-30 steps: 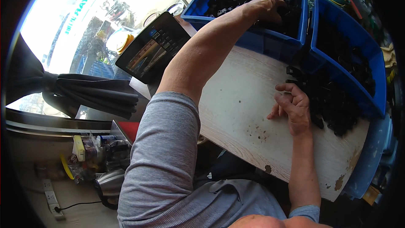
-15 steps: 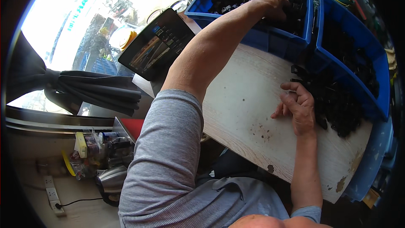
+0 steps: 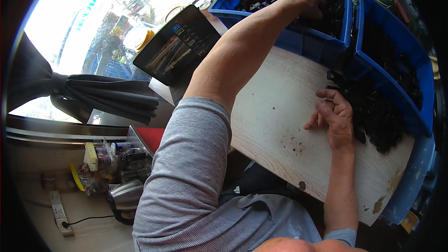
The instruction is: The recorder is manually assembling small black plastic components at a workbench station.
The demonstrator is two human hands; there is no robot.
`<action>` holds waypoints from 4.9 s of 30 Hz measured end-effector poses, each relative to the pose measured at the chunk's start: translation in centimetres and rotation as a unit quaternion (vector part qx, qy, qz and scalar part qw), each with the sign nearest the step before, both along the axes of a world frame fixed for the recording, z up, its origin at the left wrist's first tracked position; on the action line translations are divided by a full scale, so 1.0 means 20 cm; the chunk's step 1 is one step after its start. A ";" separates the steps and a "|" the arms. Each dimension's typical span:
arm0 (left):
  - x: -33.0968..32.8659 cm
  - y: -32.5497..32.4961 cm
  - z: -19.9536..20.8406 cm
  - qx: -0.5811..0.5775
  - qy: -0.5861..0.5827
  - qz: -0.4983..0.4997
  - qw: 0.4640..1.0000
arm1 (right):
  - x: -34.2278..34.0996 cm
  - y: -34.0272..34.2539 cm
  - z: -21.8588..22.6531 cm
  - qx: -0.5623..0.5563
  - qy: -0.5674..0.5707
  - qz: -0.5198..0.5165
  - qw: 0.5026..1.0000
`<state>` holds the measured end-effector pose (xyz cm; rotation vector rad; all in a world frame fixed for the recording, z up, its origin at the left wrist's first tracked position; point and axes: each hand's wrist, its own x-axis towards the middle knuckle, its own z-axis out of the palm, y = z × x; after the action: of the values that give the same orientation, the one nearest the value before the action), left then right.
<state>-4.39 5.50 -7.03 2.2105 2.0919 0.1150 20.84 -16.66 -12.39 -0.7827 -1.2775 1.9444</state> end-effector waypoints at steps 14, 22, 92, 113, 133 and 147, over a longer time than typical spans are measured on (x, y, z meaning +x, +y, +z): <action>0.04 -0.04 0.06 -0.039 0.010 -0.007 0.999 | 0.02 0.03 -0.01 -0.006 -0.009 -0.006 1.000; 0.03 -0.04 -0.01 -0.036 0.045 -0.007 0.998 | 0.03 0.01 -0.01 -0.008 0.000 0.010 1.000; 0.54 -1.03 -0.19 0.253 -0.247 -0.075 0.932 | 0.24 0.16 -0.01 0.008 -0.030 0.015 0.999; 0.67 -0.83 -0.10 0.246 -0.361 -0.177 0.882 | 0.29 0.19 0.04 -0.013 0.019 0.059 0.998; 0.43 -0.05 0.19 -0.087 0.078 0.040 0.992 | 0.26 0.22 0.05 -0.005 0.003 0.053 0.999; 0.31 -0.16 0.19 -0.063 0.037 -0.006 0.997 | 0.18 0.04 0.11 -0.011 0.009 0.042 0.999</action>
<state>1.85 2.32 -3.25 2.1856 2.0596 -0.0984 24.47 -15.89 -10.19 -0.7307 -1.2988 2.0305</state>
